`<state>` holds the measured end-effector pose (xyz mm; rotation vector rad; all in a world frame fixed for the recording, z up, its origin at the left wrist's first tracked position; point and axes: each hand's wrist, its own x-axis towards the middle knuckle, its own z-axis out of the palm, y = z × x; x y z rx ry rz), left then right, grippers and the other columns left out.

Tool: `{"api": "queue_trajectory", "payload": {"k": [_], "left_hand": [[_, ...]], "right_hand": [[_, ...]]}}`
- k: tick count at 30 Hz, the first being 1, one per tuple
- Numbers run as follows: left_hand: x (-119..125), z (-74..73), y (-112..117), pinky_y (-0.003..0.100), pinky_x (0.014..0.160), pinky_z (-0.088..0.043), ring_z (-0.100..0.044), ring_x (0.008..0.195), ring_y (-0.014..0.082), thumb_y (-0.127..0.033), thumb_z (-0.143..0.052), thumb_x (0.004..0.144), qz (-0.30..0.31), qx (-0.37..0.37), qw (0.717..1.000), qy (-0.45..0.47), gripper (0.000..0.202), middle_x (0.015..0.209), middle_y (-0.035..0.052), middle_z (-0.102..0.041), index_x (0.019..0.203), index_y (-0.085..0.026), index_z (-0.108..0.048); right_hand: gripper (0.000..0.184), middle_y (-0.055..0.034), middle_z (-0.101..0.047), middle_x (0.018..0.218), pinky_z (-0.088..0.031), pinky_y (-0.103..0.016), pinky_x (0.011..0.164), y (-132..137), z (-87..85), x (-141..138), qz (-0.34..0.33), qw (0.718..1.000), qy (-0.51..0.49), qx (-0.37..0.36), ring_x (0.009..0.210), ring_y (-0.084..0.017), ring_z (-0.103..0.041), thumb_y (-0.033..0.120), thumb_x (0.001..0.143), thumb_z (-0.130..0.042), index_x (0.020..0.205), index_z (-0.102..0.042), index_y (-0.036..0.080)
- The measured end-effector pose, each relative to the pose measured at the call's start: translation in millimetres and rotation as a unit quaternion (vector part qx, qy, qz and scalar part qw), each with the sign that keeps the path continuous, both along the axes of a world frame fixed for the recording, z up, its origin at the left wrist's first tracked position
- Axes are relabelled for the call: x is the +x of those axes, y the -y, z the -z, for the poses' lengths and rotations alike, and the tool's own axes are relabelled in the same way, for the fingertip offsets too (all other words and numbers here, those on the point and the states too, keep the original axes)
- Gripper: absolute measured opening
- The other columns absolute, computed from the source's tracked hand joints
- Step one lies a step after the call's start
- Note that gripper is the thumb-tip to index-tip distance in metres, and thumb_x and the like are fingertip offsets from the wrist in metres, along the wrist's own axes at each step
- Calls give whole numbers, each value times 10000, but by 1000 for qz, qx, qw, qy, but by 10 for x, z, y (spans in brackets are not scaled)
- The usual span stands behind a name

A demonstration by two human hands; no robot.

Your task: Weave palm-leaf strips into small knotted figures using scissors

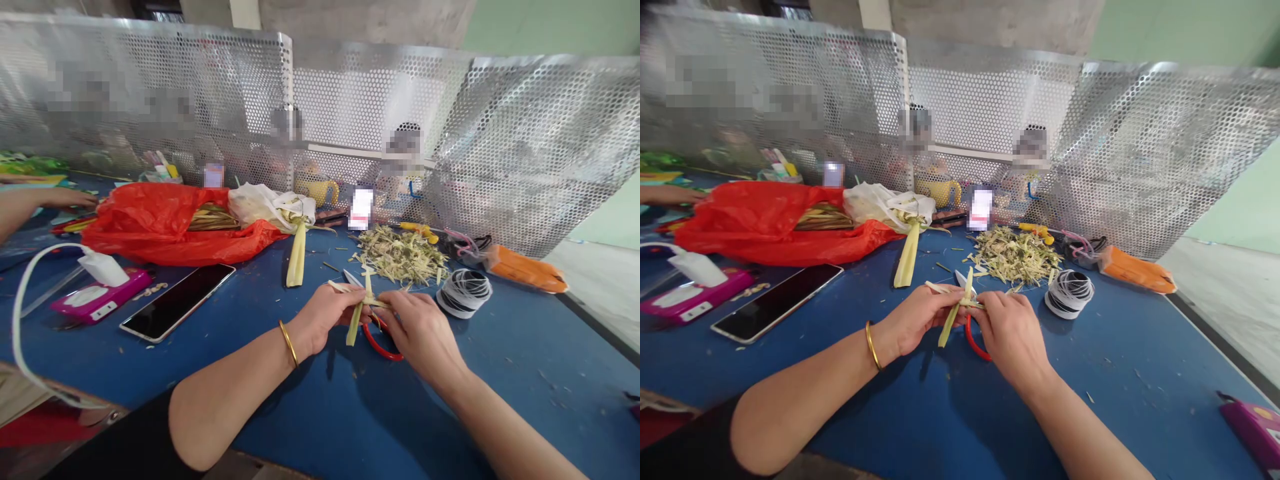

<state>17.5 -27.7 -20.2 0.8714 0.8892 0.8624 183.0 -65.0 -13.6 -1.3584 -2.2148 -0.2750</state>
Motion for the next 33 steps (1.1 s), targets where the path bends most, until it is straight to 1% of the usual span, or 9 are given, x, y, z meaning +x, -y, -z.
{"api": "queue_trajectory", "payload": {"k": [2,6,16,18,20,22,26,30,33], "left_hand": [[-7,14,0,265,644,-486,-599,588,122,-418,-744,679,10,-13,1000,2,334,648,33,-635,773,-113,-644],[17,66,17,202,503,-393,-496,482,65,-441,-803,589,56,-3,998,-4,385,560,-36,-538,703,-134,-600],[44,27,31,185,396,-173,-320,403,20,-459,-762,613,34,39,995,-86,381,517,-72,-451,678,-138,-568],[26,21,13,191,403,-160,-315,407,25,-450,-752,623,44,27,994,-95,365,507,-73,-439,670,-140,-566],[1,23,-13,197,409,-152,-328,419,31,-449,-740,629,66,12,993,-100,356,518,-66,-444,657,-143,-560],[-28,26,-37,202,417,-148,-332,431,32,-464,-720,646,87,9,993,-85,360,547,-59,-452,652,-144,-555],[-58,18,-36,215,433,-132,-287,439,34,-549,-632,719,114,20,993,-33,407,582,-55,-442,731,-145,-591],[-34,9,32,240,448,-86,-203,428,38,-635,-598,714,153,44,986,-42,483,536,-74,-367,693,-154,-563],[-3,21,77,256,461,-67,-150,437,46,-622,-658,663,149,65,983,-84,473,502,-97,-281,702,-155,-592]], "right_hand": [[301,-13,-610,634,-341,-276,653,-12,28,-12,-8,999,14,-42,569,-142,-529,295,977,-373,748,-540,194],[317,-1,-581,592,-307,-266,639,9,75,-60,-8,999,9,-33,526,-120,-481,234,968,-364,684,-500,194],[320,-9,-526,578,-304,-286,656,109,40,-116,-69,997,34,-9,524,-122,-419,142,929,-349,655,-512,177],[339,-10,-524,577,-311,-286,650,123,28,-125,-72,997,3,-38,531,-122,-412,182,939,-347,640,-507,179],[365,-3,-517,567,-312,-274,600,105,19,-108,-53,988,-74,-122,535,-123,-413,285,950,-367,625,-500,186],[415,6,-506,549,-305,-261,535,48,16,-63,-14,950,-202,-236,529,-126,-428,436,937,-388,627,-516,191],[459,31,-473,523,-330,-249,505,-97,51,31,46,811,-472,-343,497,-117,-444,623,804,-520,693,-583,182],[383,54,-450,521,-287,-223,477,-123,99,17,-11,685,-600,-413,463,-73,-359,527,705,-696,663,-555,174],[329,51,-463,548,-272,-211,471,-89,102,-25,-38,637,-639,-430,468,-60,-343,448,684,-741,672,-576,164]]}}
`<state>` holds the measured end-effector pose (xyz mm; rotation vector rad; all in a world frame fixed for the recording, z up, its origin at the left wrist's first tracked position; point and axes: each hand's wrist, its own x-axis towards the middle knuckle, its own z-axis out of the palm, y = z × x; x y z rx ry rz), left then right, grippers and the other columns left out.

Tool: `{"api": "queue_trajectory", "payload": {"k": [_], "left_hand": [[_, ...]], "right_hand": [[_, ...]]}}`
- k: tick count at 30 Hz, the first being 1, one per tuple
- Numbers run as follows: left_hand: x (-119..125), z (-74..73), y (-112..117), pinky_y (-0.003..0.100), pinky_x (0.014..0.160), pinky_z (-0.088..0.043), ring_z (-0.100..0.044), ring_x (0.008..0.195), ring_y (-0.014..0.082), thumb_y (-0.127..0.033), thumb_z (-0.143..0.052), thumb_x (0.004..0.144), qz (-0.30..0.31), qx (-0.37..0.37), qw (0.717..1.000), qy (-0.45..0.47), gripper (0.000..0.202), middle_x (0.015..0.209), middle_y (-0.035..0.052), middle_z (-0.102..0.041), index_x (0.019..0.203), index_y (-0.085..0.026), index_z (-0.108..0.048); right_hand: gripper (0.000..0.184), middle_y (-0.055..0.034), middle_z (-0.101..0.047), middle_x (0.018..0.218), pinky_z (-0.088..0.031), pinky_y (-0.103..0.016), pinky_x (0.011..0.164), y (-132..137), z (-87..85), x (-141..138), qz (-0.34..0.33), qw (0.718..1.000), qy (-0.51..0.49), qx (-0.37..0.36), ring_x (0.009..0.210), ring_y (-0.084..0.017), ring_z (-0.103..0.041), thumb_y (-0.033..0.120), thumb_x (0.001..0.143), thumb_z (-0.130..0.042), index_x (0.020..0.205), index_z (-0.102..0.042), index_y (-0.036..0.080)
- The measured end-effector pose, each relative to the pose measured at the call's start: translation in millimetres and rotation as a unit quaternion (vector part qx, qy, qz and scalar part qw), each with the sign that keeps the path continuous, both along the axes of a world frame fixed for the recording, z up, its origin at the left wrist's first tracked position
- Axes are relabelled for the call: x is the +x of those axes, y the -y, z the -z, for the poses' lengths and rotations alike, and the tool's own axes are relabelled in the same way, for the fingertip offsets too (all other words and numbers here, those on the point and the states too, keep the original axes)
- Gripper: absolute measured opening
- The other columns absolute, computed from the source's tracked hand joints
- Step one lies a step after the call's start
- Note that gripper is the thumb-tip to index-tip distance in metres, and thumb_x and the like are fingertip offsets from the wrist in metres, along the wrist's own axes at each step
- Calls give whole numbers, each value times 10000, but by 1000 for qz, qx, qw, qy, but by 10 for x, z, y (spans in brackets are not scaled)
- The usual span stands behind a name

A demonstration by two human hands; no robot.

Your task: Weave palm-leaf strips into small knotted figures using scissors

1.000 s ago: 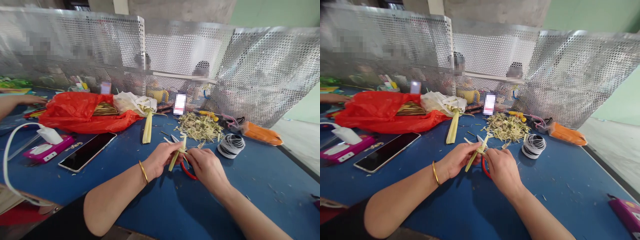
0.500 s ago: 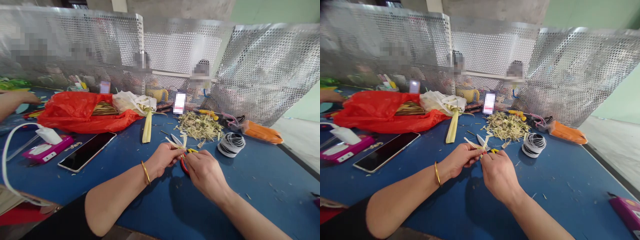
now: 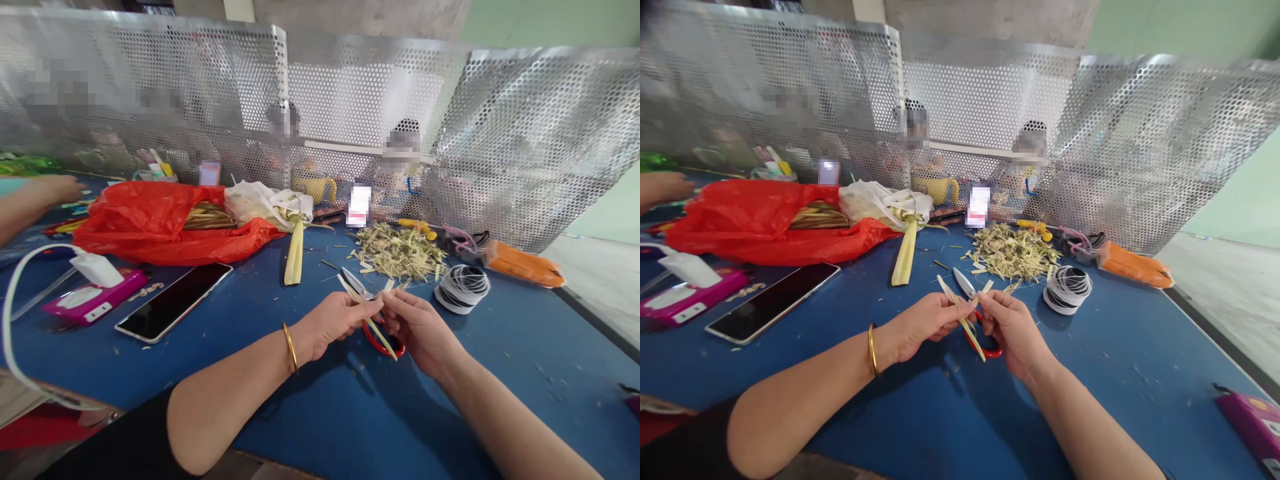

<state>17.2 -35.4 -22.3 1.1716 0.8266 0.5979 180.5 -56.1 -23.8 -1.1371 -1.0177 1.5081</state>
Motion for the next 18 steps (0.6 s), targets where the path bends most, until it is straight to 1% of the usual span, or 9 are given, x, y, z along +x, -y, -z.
{"api": "queue_trajectory", "payload": {"k": [3,6,9,11,13,14,16,17,18], "left_hand": [[24,17,16,267,470,-69,-143,442,53,-560,-681,666,-3,6,1000,-20,412,486,-100,-260,728,-156,-630],[32,15,17,273,475,-74,-148,439,53,-470,-693,674,19,2,1000,-10,324,475,-100,-244,712,-154,-630],[30,-3,16,276,475,-71,-151,440,50,-409,-703,665,37,-3,999,-1,276,478,-97,-255,692,-150,-613],[23,-13,16,276,476,-70,-147,442,48,-390,-703,664,40,-4,999,-5,264,477,-96,-260,665,-149,-593],[14,-18,15,274,475,-72,-148,445,49,-391,-701,666,42,-2,999,-14,271,475,-97,-261,647,-152,-574],[10,-18,16,273,474,-73,-148,445,51,-404,-700,669,44,-1,999,-20,283,475,-98,-262,645,-153,-571],[2,-21,21,270,471,-76,-154,448,55,-448,-695,676,50,1,998,-30,319,478,-96,-266,655,-152,-577],[1,-24,26,268,471,-81,-159,450,57,-476,-688,681,53,2,998,-33,342,481,-95,-272,665,-150,-586],[2,-28,33,265,471,-87,-164,453,59,-504,-678,687,57,3,998,-36,368,482,-93,-275,672,-147,-594]], "right_hand": [[313,43,-481,560,-265,-213,465,22,-13,-29,-7,1000,-4,-14,469,-62,-359,445,685,-741,742,-637,155],[344,48,-459,505,-245,-221,443,23,-11,-52,34,999,-1,-3,439,-60,-352,472,659,-750,668,-635,148],[352,46,-457,476,-231,-228,423,9,17,-67,83,996,-7,8,413,-59,-336,463,606,-779,618,-624,147],[356,47,-456,468,-228,-229,416,-6,41,-61,96,995,-6,11,404,-60,-330,460,580,-786,612,-619,148],[367,50,-449,466,-233,-229,414,-27,57,-33,93,995,14,14,401,-61,-327,480,586,-770,610,-607,152],[373,51,-446,467,-247,-230,419,-39,57,-11,86,995,39,21,403,-64,-333,496,606,-750,609,-600,155],[368,40,-463,486,-301,-238,448,-60,37,44,73,988,125,59,432,-86,-385,517,677,-686,633,-603,161],[349,26,-499,521,-337,-246,476,-65,15,72,79,975,187,94,469,-105,-433,509,712,-655,678,-620,164],[324,1,-557,589,-374,-259,516,-66,-14,95,92,951,260,136,530,-131,-492,491,744,-628,749,-644,168]]}}
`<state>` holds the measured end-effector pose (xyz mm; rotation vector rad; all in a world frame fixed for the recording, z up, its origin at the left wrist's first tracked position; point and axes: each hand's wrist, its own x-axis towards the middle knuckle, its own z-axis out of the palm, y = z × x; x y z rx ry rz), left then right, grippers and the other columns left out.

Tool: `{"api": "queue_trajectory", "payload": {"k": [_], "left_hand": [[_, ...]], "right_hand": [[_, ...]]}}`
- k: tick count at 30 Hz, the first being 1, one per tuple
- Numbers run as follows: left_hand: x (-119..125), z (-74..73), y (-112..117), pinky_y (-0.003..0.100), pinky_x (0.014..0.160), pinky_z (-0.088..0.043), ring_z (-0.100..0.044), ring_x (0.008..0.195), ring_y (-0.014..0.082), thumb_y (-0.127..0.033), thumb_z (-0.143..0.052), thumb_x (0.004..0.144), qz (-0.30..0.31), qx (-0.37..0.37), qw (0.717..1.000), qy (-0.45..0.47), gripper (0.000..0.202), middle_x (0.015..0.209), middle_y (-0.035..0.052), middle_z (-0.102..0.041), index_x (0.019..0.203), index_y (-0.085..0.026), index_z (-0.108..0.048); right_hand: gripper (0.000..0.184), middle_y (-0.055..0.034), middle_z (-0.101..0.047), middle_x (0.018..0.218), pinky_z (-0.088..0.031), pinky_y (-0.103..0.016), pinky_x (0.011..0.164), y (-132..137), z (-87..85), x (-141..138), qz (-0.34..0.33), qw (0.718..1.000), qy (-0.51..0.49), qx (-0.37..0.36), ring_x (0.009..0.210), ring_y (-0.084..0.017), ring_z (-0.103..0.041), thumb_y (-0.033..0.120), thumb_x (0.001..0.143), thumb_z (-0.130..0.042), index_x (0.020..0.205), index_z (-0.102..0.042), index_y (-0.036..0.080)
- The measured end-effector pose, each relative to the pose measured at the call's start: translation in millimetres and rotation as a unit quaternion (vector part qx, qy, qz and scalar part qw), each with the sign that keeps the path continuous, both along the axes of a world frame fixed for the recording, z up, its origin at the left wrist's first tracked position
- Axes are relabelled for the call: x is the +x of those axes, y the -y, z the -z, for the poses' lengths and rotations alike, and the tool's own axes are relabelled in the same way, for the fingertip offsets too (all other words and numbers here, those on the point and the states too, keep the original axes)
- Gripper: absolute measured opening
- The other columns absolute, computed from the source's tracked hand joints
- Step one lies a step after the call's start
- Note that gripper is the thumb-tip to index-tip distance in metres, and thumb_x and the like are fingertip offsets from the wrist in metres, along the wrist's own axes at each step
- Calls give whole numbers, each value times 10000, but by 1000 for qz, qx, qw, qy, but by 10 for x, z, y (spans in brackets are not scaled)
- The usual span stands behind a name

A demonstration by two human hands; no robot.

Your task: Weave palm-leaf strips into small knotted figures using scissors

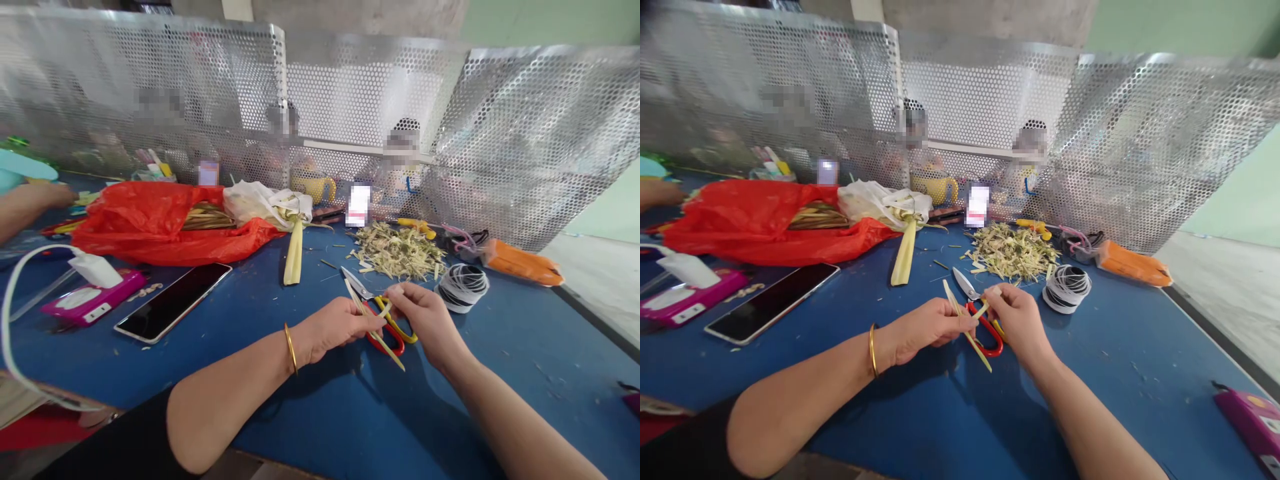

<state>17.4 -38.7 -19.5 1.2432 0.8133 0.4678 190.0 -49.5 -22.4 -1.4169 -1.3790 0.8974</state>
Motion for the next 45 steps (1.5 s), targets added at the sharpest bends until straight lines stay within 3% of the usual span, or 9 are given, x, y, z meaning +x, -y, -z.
{"api": "queue_trajectory", "payload": {"k": [3,6,9,14,20,27,35,40,45], "left_hand": [[22,-11,31,249,479,-129,-191,468,65,-547,-618,736,19,2,1000,-2,412,486,-87,-284,665,-141,-600],[65,9,63,227,516,-215,-300,506,69,-455,-599,777,28,-4,999,-20,321,547,-54,-445,694,-144,-604],[100,56,85,231,597,-306,-450,624,97,-355,-584,790,59,17,997,-40,222,707,7,-618,759,-144,-647],[104,101,89,244,658,-347,-510,712,134,-377,-574,796,79,45,996,-20,273,721,31,-643,748,-139,-699],[64,70,80,233,571,-284,-395,577,101,-394,-547,814,87,144,984,-52,338,578,-17,-524,718,-123,-724],[88,57,134,244,490,-220,-321,495,84,-411,-536,826,111,150,981,-59,358,489,-52,-366,698,-122,-703],[69,88,14,236,451,-130,-203,430,52,-525,-520,810,-91,6,995,42,408,503,-83,-332,792,-133,-629],[73,120,1,212,427,-172,-288,436,48,-589,-552,771,-71,16,996,49,455,541,-63,-418,797,-137,-599],[87,118,23,200,425,-234,-347,431,49,-535,-598,752,-60,39,997,6,401,535,-40,-487,745,-134,-606]], "right_hand": [[260,-65,-666,897,-437,-325,718,38,-107,19,28,958,252,136,805,-206,-597,407,822,-569,945,-681,208],[236,-43,-688,846,-385,-393,900,105,-169,-40,-74,911,369,170,851,-205,-609,346,880,-516,797,-707,235],[288,-11,-646,644,-465,-347,739,150,-136,-111,-154,948,269,66,660,-174,-613,360,865,-532,652,-652,209],[261,23,-584,535,-377,-255,349,158,-31,-149,-120,988,-2,-94,373,-155,-551,441,747,-630,664,-567,201],[269,27,-550,524,-359,-229,436,129,30,-151,-7,1000,10,6,447,-100,-463,391,744,-638,589,-572,181],[250,21,-545,547,-352,-231,487,138,73,-193,15,999,41,23,512,-112,-446,367,753,-619,592,-558,186],[364,-45,-649,841,-439,-281,667,-53,37,28,122,989,-6,89,756,-179,-566,496,729,-643,912,-652,181],[419,64,-438,470,-248,-209,416,-8,25,-18,-60,979,-157,-116,417,-63,-328,567,687,-680,703,-616,153],[357,67,-457,448,-235,-196,404,51,32,-86,-61,978,-173,-103,390,-44,-339,476,683,-726,662,-609,140]]}}
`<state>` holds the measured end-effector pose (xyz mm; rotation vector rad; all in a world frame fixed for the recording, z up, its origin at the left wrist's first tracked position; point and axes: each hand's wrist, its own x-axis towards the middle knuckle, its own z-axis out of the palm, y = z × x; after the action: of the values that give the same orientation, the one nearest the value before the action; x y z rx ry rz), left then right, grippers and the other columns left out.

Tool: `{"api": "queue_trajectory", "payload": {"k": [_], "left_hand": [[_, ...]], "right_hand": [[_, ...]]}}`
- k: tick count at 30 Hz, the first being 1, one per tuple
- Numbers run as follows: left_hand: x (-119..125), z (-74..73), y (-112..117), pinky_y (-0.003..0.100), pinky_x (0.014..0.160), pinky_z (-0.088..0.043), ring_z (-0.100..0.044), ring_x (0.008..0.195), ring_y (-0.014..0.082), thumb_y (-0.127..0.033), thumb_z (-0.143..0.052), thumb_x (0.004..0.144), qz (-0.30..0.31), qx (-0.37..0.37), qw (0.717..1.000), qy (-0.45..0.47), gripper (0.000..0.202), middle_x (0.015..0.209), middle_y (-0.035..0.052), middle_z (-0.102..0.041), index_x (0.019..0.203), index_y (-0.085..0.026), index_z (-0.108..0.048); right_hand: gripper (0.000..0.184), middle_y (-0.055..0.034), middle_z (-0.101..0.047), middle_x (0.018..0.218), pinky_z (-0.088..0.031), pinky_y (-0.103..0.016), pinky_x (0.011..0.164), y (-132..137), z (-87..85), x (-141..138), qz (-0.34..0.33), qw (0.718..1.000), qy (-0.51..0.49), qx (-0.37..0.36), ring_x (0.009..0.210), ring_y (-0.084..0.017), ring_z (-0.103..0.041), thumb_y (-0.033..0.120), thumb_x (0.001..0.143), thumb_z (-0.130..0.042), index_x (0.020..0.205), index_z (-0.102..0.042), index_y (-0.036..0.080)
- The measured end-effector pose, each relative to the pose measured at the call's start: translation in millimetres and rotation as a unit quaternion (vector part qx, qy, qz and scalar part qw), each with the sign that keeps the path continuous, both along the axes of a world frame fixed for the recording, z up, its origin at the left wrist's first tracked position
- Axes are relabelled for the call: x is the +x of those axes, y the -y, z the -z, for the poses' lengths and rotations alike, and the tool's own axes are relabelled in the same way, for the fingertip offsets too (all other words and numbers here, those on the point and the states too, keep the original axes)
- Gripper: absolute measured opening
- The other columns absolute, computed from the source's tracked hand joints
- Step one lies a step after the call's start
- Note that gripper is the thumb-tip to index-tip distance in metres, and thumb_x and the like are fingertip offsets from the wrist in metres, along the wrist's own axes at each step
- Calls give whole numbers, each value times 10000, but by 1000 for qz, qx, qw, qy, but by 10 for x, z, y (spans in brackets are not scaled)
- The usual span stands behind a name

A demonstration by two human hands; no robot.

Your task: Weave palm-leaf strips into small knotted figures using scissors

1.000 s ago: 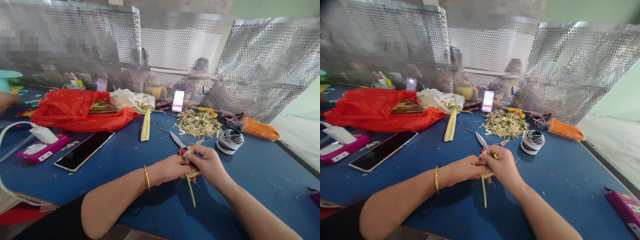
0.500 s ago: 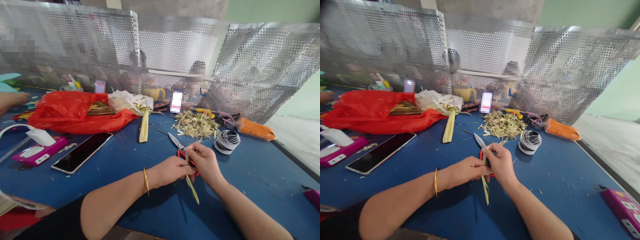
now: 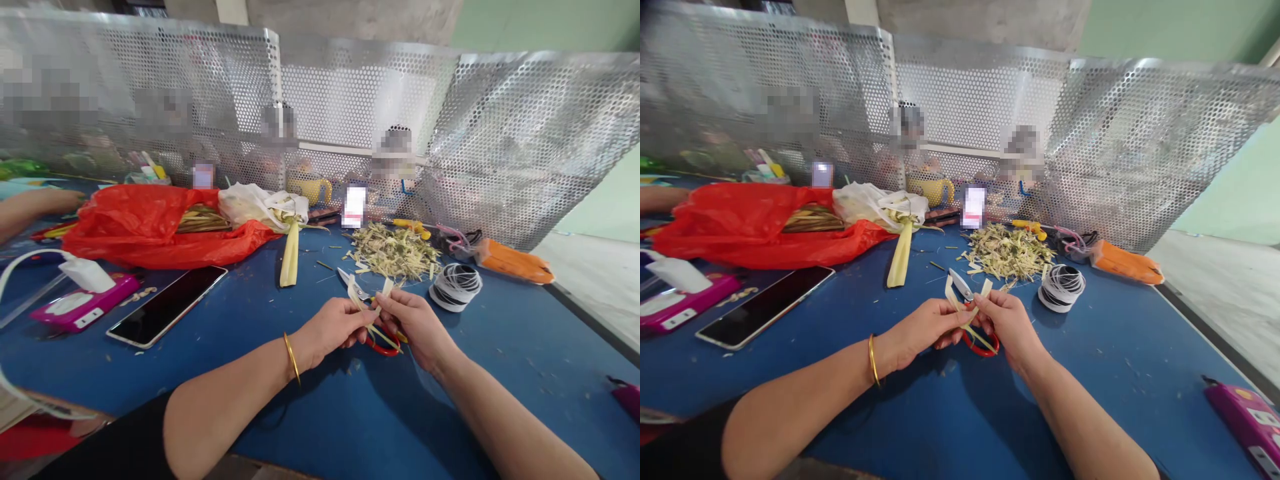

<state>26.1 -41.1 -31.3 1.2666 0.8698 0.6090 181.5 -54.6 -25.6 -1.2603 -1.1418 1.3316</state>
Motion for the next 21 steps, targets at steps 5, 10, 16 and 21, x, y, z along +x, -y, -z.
{"api": "queue_trajectory", "payload": {"k": [5,10,16,21], "left_hand": [[-1,-6,0,204,447,-301,-389,436,67,-446,-595,763,31,35,999,21,305,493,-44,-478,696,-149,-613],[-11,-27,-12,198,451,-301,-390,429,55,-476,-611,751,-19,-13,999,31,381,489,-35,-482,572,-152,-521],[-63,-62,-88,208,458,-342,-425,439,67,-639,-556,734,-67,-80,990,93,501,544,-21,-523,646,-147,-536],[-53,-69,-77,198,429,-273,-368,416,49,-501,-693,681,-64,-33,997,39,399,474,-60,-442,598,-156,-510]], "right_hand": [[349,60,-460,422,-268,-221,415,-18,45,2,66,998,-8,8,387,-73,-376,470,653,-732,627,-579,158],[386,14,-548,545,-365,-246,518,-85,-17,108,24,988,136,76,508,-112,-477,532,762,-605,643,-578,166],[407,18,-538,593,-335,-245,553,-23,-123,159,-52,904,393,158,573,-127,-462,502,903,-419,657,-536,200],[348,31,-455,561,-264,-241,510,54,-121,88,-95,851,461,232,543,-115,-376,386,904,-462,607,-450,205]]}}
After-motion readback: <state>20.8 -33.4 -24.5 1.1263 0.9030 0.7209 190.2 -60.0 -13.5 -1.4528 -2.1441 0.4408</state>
